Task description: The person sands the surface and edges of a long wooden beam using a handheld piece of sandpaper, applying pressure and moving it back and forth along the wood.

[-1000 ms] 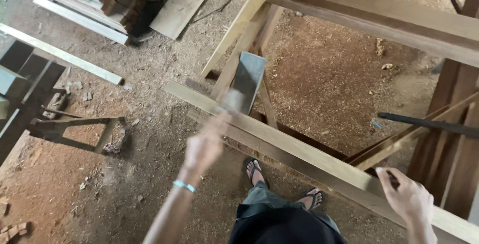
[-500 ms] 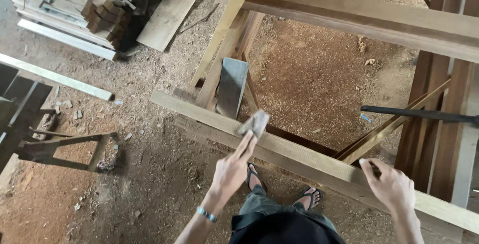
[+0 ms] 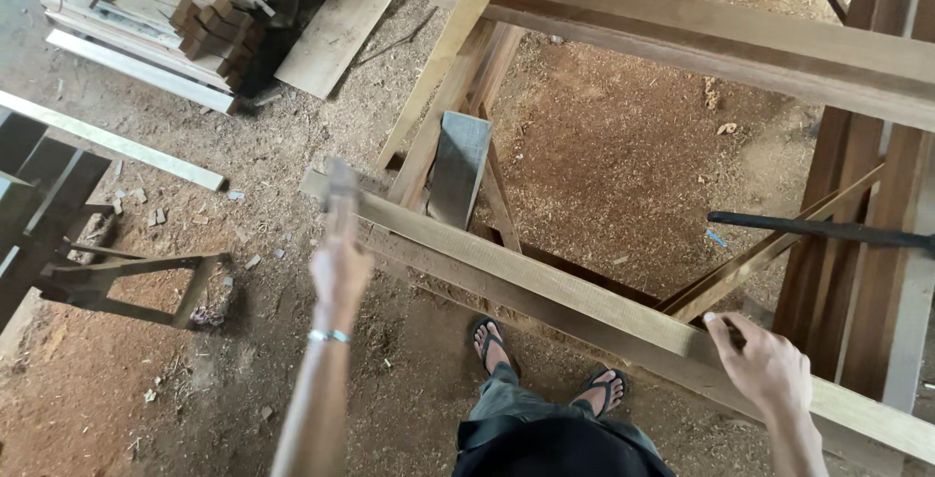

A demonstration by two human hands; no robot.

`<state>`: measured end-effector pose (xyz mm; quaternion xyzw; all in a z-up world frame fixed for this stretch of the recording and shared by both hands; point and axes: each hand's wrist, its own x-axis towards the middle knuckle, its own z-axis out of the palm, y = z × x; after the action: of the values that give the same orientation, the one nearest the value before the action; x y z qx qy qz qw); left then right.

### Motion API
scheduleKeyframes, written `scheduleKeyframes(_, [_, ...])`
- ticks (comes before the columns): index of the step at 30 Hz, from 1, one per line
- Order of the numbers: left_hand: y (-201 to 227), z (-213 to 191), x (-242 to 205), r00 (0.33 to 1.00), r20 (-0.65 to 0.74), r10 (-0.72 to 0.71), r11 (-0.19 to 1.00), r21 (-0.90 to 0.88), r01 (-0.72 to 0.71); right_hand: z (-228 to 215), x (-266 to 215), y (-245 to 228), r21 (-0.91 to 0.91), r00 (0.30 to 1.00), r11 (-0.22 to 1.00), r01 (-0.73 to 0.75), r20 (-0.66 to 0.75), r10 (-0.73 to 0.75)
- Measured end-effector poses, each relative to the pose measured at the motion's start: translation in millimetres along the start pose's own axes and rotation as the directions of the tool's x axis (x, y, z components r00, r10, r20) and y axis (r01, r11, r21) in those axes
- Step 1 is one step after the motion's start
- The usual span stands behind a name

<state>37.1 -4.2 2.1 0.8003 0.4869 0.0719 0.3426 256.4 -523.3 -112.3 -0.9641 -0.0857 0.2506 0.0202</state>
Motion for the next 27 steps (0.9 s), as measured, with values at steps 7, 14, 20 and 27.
scheduleKeyframes(7, [9,74,-79,0.828,0.226,0.513,0.812,0.186,-0.553,1,-1,-1,-0.015,1.000,1.000,0.021,-0.014,-0.021])
scheduleKeyframes(14, [-33,17,-15,0.884,0.172,0.434,0.830,0.303,-0.467,-3,-1,-4,0.024,0.995,0.998,0.051,-0.086,-0.049])
scheduleKeyframes(20, [-38,-17,45,0.964,-0.043,0.264,0.889,0.399,-0.226,-1,0,-2,0.009,0.999,0.999,-0.039,0.007,0.039])
scheduleKeyframes(27, [-1,40,-29,0.946,0.121,0.300,0.875,0.361,-0.324,3,0,0,0.038,0.991,0.998,0.040,-0.131,-0.035])
